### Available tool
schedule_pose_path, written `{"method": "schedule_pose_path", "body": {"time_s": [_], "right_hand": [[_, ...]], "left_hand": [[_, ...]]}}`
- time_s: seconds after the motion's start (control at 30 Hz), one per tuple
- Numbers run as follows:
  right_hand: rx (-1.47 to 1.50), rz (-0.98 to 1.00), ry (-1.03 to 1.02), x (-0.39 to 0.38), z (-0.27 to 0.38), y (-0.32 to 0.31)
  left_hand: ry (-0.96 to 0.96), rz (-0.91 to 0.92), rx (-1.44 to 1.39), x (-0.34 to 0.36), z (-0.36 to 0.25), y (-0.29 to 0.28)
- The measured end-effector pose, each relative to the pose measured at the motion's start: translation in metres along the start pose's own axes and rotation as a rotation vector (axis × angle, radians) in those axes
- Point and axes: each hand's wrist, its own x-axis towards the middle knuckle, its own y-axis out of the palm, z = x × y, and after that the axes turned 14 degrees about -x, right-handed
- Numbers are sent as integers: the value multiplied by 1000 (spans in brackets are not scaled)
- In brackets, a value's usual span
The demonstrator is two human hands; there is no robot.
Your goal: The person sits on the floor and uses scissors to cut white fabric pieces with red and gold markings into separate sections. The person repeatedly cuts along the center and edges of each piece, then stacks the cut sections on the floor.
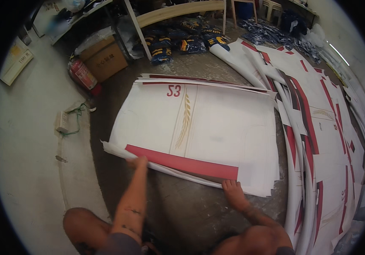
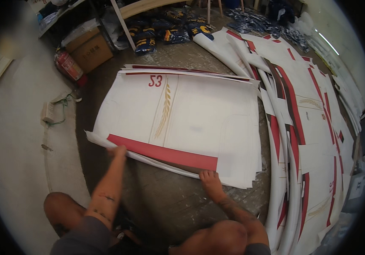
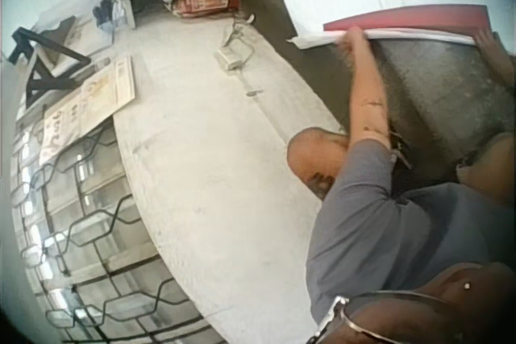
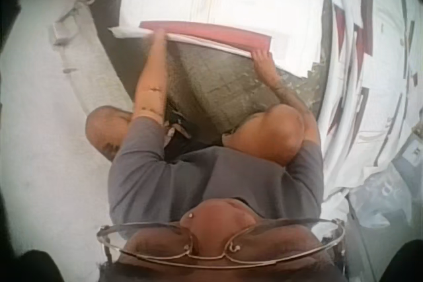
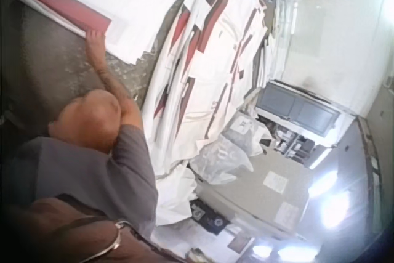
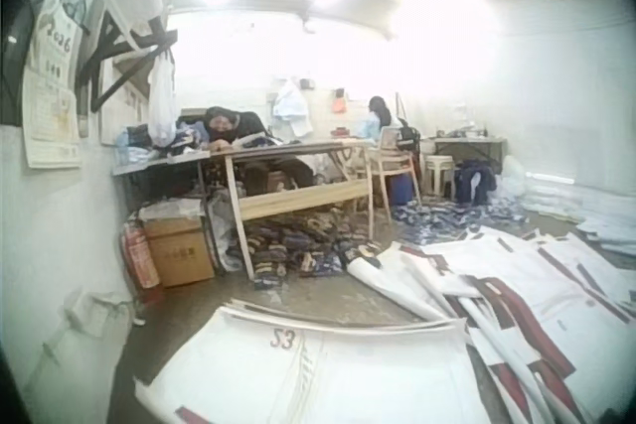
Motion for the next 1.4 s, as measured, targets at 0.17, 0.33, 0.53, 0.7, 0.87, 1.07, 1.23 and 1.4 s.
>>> {"method": "schedule_pose_path", "body": {"time_s": [0.17,0.33,0.53,0.7,0.87,1.07,1.23,1.4], "right_hand": [[59,115,52,4,-3,3],[-83,26,-7,-3,-5,10],[-113,-107,-19,-22,10,12],[54,-20,-4,-12,25,23],[-116,-189,-20,1,4,31],[-163,-91,-11,19,-8,31],[162,34,-43,40,-31,17],[208,266,-33,52,-41,-12]], "left_hand": [[1038,711,1036,4,-45,-26],[1107,1399,851,-48,-67,-36],[1434,1202,883,-50,-26,-25],[1413,910,681,-68,15,-22],[1279,922,1014,-68,-2,-8],[1464,1210,895,-93,-28,2],[1564,1184,573,-168,-10,14],[1530,1146,583,-191,-4,47]]}}
